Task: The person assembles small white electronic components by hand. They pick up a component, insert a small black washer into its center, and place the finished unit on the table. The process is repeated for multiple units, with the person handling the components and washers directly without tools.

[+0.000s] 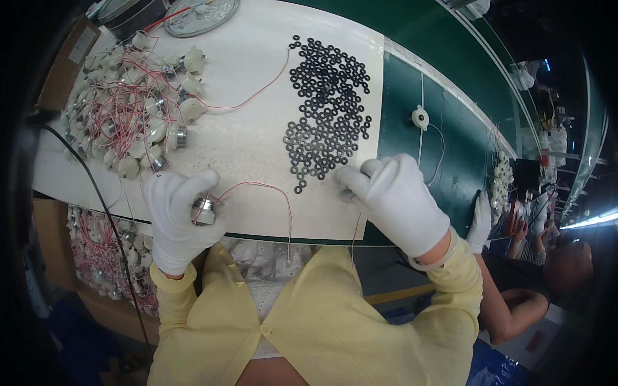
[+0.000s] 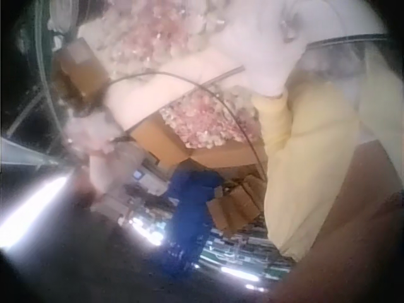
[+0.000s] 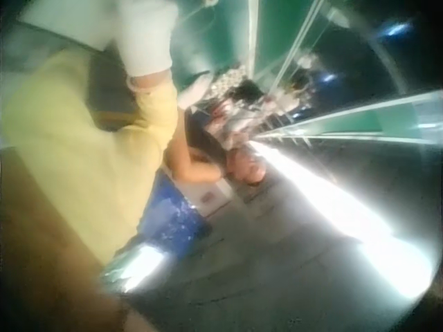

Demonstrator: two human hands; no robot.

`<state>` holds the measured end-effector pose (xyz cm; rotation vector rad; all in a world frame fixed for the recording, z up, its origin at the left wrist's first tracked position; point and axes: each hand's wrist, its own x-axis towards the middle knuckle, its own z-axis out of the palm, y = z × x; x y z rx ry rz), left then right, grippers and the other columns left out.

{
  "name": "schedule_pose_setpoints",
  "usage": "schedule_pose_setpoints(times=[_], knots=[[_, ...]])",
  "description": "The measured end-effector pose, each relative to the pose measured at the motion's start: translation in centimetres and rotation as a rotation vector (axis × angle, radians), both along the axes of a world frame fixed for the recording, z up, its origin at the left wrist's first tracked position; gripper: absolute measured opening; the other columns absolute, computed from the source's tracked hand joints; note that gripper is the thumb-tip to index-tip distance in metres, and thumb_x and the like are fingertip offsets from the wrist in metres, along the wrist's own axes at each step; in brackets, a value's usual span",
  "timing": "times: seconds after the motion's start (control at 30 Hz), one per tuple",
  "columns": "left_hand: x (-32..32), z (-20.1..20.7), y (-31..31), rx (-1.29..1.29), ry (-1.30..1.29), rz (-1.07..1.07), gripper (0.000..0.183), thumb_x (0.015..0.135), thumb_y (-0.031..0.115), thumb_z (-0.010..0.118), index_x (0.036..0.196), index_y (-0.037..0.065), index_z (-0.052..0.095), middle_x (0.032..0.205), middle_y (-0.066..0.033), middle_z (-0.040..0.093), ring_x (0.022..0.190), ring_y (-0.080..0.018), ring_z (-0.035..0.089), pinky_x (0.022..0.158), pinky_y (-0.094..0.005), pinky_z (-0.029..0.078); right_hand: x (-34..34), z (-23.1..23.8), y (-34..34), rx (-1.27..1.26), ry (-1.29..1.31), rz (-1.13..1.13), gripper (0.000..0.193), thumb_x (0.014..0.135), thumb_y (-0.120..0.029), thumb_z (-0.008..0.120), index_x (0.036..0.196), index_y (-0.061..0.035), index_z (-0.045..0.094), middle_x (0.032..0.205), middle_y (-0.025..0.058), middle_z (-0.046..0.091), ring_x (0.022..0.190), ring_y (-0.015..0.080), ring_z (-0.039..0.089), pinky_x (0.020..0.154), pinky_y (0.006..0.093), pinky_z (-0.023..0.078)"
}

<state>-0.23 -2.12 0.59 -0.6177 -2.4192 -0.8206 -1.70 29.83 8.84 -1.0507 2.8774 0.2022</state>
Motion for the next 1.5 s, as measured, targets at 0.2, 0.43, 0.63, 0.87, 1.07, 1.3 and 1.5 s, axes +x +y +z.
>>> schedule_pose_setpoints(times=[0.2,0.43,0.63,0.87,1.07,1.3,1.5], knots=[[0.4,-0.5,-0.2,-0.004,0.002,0.011,0.056,0.069,0.022,0.087,0.121,0.018,0.065,0.079,0.0006,0.05,0.079,-0.026,0.052,0.079,-0.0428,0.039,-0.1,-0.8,1.0,-0.046,0.023,-0.024,0.028,0.082,-0.017,0.075,0.109,-0.0182,0.07,0.081,-0.0012,0.059,0.076,0.0202,0.062,0.069,0.0366,0.044],[0.5,-0.4,0.0,-0.006,-0.021,0.029,0.061,0.069,0.024,0.089,0.125,0.017,0.065,0.082,0.0002,0.051,0.08,-0.0259,0.053,0.081,-0.0429,0.039,4.1,-1.3,4.8,0.008,0.22,-0.167,0.041,0.073,-0.004,0.069,0.112,-0.0173,0.068,0.102,0.0037,0.067,0.095,0.0261,0.065,0.079,0.0411,0.046],[0.6,-0.6,0.2,0.141,0.08,0.122,0.045,0.068,0.021,0.088,0.107,0.016,0.066,0.078,0.0011,0.049,0.079,-0.026,0.053,0.075,-0.0427,0.04,4.6,-0.6,4.1,-0.244,0.363,-0.424,0.028,0.078,-0.003,0.072,0.103,-0.0152,0.068,0.093,0.0025,0.067,0.082,0.0268,0.065,0.076,0.0412,0.046],[1.8,3.0,1.4,0.132,0.066,-0.04,0.028,0.059,0.013,0.08,0.082,0.022,0.066,0.071,0.0024,0.041,0.069,-0.0215,0.048,0.068,-0.0387,0.037,0.4,-5.0,7.0,-0.134,0.489,-0.497,0.027,0.088,-0.018,0.08,0.113,-0.0133,0.069,0.074,-0.0012,0.065,0.068,0.0229,0.065,0.061,0.0402,0.046],[2.6,3.2,5.2,0.079,0.218,-0.258,0.041,0.059,0.031,0.081,0.096,0.03,0.066,0.082,0.0041,0.043,0.078,-0.0211,0.049,0.072,-0.0359,0.037,3.4,-1.2,-2.1,-1.072,-0.136,-0.35,0.041,0.101,-0.016,0.06,0.139,0.0021,0.059,0.115,0.0175,0.07,0.105,0.0259,0.067,0.097,0.0366,0.05],[-0.5,6.0,6.2,0.06,-0.005,-0.27,0.047,0.073,0.047,0.077,0.116,0.03,0.071,0.079,0.0039,0.043,0.067,-0.0151,0.051,0.061,-0.0328,0.035,5.2,-1.9,-3.0,-1.176,-1.314,-0.764,0.059,0.103,-0.049,0.056,0.123,0.0055,0.066,0.096,0.0069,0.069,0.085,0.0146,0.063,0.076,0.0296,0.05],[-2.8,2.6,-0.2,-0.24,0.016,0.299,0.047,0.079,0.025,0.08,0.123,0.014,0.07,0.104,-0.0083,0.065,0.079,-0.0284,0.063,0.072,-0.0418,0.048,4.4,-0.9,0.8,-0.851,-0.484,-0.606,0.02,0.101,-0.025,0.063,0.106,-0.0068,0.071,0.079,0.0018,0.071,0.061,0.0174,0.063,0.06,0.0309,0.044]])
